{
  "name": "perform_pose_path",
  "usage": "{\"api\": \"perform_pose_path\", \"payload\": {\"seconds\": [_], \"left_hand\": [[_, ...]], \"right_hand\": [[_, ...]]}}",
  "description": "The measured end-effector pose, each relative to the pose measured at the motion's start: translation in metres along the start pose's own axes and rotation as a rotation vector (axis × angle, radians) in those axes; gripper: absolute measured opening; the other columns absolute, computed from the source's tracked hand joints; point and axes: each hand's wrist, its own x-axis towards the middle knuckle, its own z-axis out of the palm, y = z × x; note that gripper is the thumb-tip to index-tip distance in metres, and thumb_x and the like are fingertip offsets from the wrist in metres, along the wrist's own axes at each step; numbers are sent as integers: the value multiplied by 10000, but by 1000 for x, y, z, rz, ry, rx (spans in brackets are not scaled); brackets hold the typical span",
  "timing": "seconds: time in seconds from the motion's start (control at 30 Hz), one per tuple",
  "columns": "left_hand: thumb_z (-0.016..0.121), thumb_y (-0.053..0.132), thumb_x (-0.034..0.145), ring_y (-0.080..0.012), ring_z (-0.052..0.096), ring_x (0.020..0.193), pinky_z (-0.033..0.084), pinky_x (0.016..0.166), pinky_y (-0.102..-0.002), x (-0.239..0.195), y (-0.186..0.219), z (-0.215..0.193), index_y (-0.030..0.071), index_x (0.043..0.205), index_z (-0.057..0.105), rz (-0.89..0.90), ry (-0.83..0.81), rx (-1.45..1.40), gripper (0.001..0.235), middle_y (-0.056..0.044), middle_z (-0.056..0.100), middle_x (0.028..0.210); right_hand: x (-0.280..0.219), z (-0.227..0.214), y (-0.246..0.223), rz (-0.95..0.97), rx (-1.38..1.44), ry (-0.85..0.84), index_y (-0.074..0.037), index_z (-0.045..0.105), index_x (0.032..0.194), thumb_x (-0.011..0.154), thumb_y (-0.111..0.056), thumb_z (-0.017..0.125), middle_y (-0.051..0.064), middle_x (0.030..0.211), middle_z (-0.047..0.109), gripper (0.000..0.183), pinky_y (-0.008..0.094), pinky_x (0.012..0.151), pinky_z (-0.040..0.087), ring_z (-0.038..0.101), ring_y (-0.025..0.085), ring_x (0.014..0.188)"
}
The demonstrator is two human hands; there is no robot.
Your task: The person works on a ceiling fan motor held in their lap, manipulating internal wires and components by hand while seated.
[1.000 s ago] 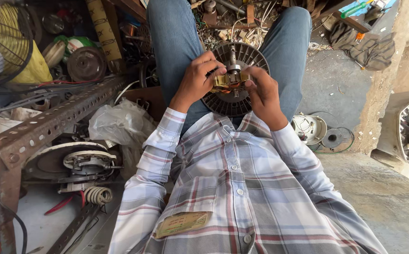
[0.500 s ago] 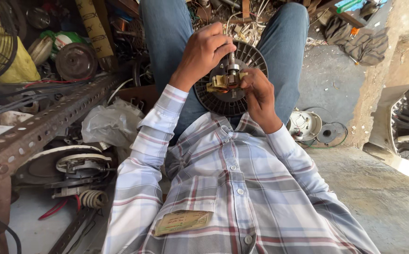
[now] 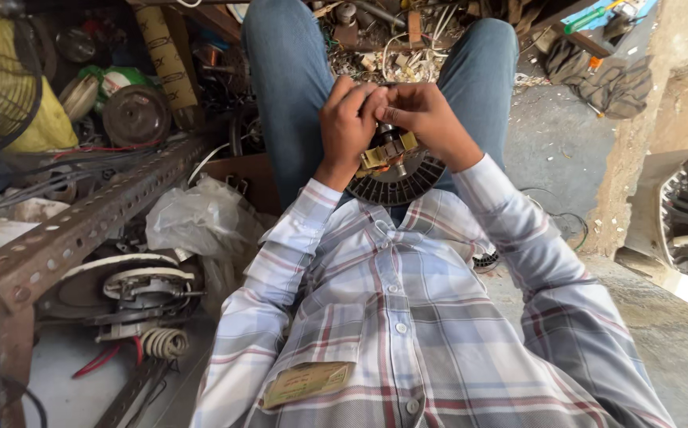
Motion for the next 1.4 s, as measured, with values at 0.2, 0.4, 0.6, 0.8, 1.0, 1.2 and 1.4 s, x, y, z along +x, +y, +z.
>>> {"api": "perform_pose_path", "payload": {"seconds": [0.2,0.4,0.6,0.8,1.0,1.2,1.4], "left_hand": [[731,255,985,-177,622,662,462,564,-344,40,4,-14,81,873,706,195,-211,235,208,-34,617,818],[746,259,966,-186,564,666,361,708,-398,55,66,-63,133,821,690,261,-226,436,200,-15,570,746],[718,224,965,-194,592,797,382,839,-414,-24,125,-71,85,1073,732,228,-426,403,176,-35,587,872],[699,178,950,-172,597,818,400,1000,-478,-62,114,-75,84,1224,744,218,-462,505,293,-28,589,903],[714,149,922,-199,576,848,365,1038,-547,-65,117,-85,145,953,787,229,-517,485,80,-37,569,896],[785,254,842,-234,564,898,322,1072,-618,-46,121,-106,128,798,753,246,-512,416,137,-42,547,880],[813,224,898,-221,560,913,323,1106,-586,13,96,-109,111,727,714,293,-383,422,227,-46,542,893]], "right_hand": [[20,-26,-6,212,-308,-140,5,776,1017,910,-50,747,52,888,751,124,290,666,482,614,150,720],[23,-45,1,-48,-152,-273,7,760,1052,944,-40,739,13,940,739,120,217,714,540,667,67,790],[6,-50,11,-173,-83,-263,12,762,1057,983,-12,741,7,959,709,80,213,721,500,627,56,821],[-20,-33,32,-61,16,-17,-3,767,1023,992,21,713,9,908,725,67,219,689,494,609,53,780],[-59,-22,39,-552,-670,403,-42,706,995,916,23,722,36,941,679,103,313,710,518,657,171,808],[-112,27,18,-651,-972,200,-98,767,1172,830,20,760,108,928,616,361,418,669,497,613,305,773],[-113,57,-12,-458,-945,257,-69,658,1349,871,-66,804,125,969,595,499,410,705,515,616,314,808]]}}
